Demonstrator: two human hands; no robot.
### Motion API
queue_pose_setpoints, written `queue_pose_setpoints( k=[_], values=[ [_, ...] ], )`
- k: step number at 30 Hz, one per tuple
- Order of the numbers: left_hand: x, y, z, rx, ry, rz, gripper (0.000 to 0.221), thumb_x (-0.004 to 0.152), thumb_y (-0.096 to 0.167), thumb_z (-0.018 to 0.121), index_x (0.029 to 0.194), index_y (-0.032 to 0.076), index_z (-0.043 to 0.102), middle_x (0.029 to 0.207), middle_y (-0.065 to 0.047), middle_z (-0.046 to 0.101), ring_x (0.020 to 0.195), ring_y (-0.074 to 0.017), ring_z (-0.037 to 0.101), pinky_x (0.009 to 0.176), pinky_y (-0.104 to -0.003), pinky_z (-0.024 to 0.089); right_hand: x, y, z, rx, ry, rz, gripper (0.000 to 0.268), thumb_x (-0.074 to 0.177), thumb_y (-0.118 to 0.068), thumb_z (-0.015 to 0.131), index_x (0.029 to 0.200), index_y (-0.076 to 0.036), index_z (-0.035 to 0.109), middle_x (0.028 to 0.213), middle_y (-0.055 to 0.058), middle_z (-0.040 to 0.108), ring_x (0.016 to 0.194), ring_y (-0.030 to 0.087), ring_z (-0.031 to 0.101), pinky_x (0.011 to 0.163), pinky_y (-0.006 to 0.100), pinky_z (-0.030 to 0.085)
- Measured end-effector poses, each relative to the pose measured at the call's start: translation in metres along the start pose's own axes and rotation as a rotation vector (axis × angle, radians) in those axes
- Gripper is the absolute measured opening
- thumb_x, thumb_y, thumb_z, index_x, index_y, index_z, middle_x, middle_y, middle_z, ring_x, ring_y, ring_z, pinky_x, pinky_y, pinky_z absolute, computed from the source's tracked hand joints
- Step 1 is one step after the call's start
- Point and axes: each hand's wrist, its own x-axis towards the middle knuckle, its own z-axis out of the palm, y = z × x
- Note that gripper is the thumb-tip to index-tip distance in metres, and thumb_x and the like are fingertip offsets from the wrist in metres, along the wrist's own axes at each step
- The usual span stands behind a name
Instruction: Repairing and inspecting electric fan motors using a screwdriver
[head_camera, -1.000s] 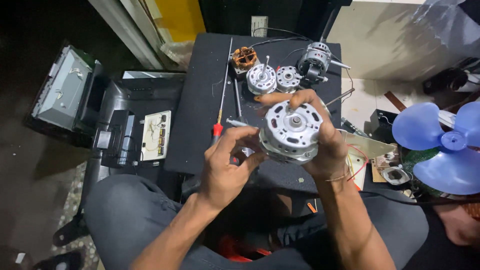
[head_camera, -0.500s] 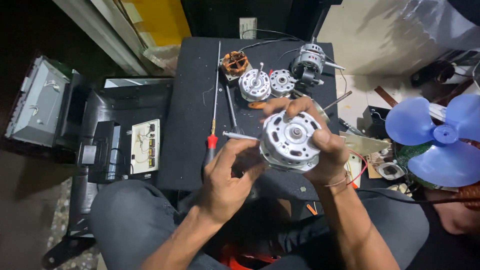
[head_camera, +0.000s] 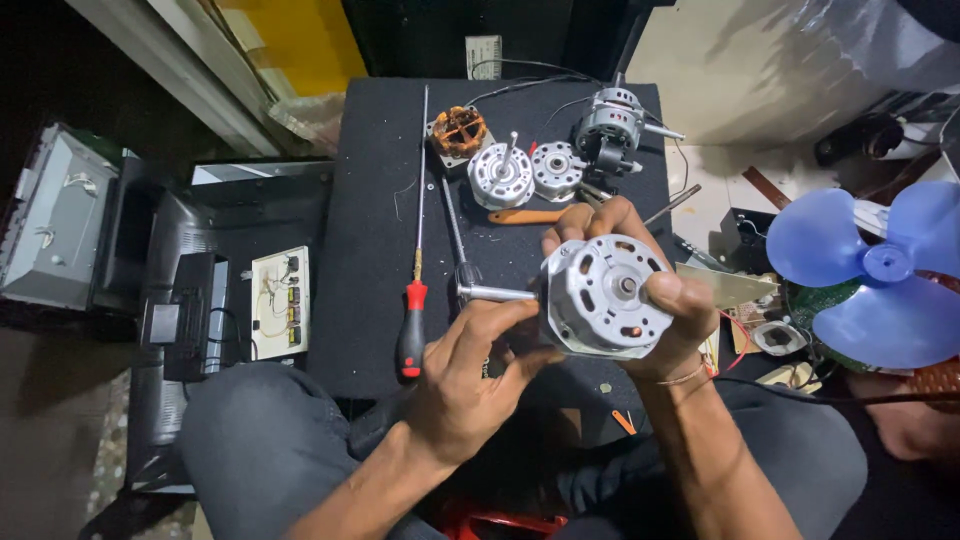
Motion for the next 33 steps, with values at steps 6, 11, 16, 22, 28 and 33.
queue_pose_setpoints(
  k=[6,11,16,22,28,33],
  values=[
    [-0.002,0.003,-0.004,0.126,-0.019,0.056,0.042,0.093,0.015,0.083,0.123,0.002,0.057,0.112,-0.011,0.074,0.083,-0.0196,0.074,0.071,-0.028,0.061,0.002,0.006,0.000,0.008,0.007,-0.049,0.033,0.088,-0.030,0.073,0.105,-0.006,0.056,0.108,0.012,0.050,0.107,0.027,0.053,0.093,0.036,0.048],
    [-0.002,0.006,-0.004,0.166,-0.033,0.079,0.036,0.096,0.021,0.079,0.121,0.005,0.061,0.113,-0.014,0.068,0.098,-0.0252,0.075,0.080,-0.032,0.063,-0.007,0.016,-0.025,0.085,0.078,-0.108,0.031,0.103,-0.041,0.063,0.104,-0.011,0.071,0.114,0.009,0.061,0.115,0.031,0.060,0.104,0.056,0.046],
    [-0.007,0.004,-0.001,0.140,-0.045,0.057,0.034,0.099,0.025,0.074,0.123,0.006,0.060,0.116,-0.015,0.067,0.099,-0.0247,0.074,0.082,-0.031,0.061,-0.011,0.017,-0.036,0.056,0.089,-0.115,0.041,0.103,-0.051,0.059,0.107,-0.012,0.075,0.113,0.011,0.067,0.119,0.033,0.058,0.105,0.058,0.046],
    [-0.007,0.005,-0.002,0.097,-0.058,0.012,0.031,0.100,0.025,0.070,0.122,0.006,0.061,0.116,-0.014,0.066,0.070,-0.0183,0.066,0.065,-0.027,0.061,-0.009,0.017,-0.029,0.025,-0.008,-0.171,0.042,0.107,-0.048,0.056,0.111,-0.011,0.075,0.113,0.010,0.061,0.118,0.032,0.057,0.106,0.057,0.046],
    [-0.007,0.005,0.000,-0.027,-0.045,-0.032,0.029,0.101,0.022,0.066,0.120,0.001,0.058,0.110,-0.015,0.064,0.081,-0.0211,0.066,0.067,-0.026,0.062,-0.005,0.018,-0.020,-0.053,-0.024,-0.198,0.038,0.105,-0.046,0.059,0.104,-0.012,0.077,0.103,0.008,0.061,0.106,0.027,0.059,0.098,0.050,0.048],
    [-0.010,0.003,0.003,-0.047,-0.044,-0.066,0.029,0.100,0.023,0.068,0.118,0.002,0.058,0.110,-0.014,0.064,0.086,-0.0215,0.066,0.067,-0.026,0.061,-0.004,0.016,-0.021,-0.073,-0.070,-0.205,0.035,0.106,-0.042,0.058,0.104,-0.012,0.076,0.104,0.008,0.061,0.106,0.026,0.058,0.100,0.049,0.047]
  ],
)
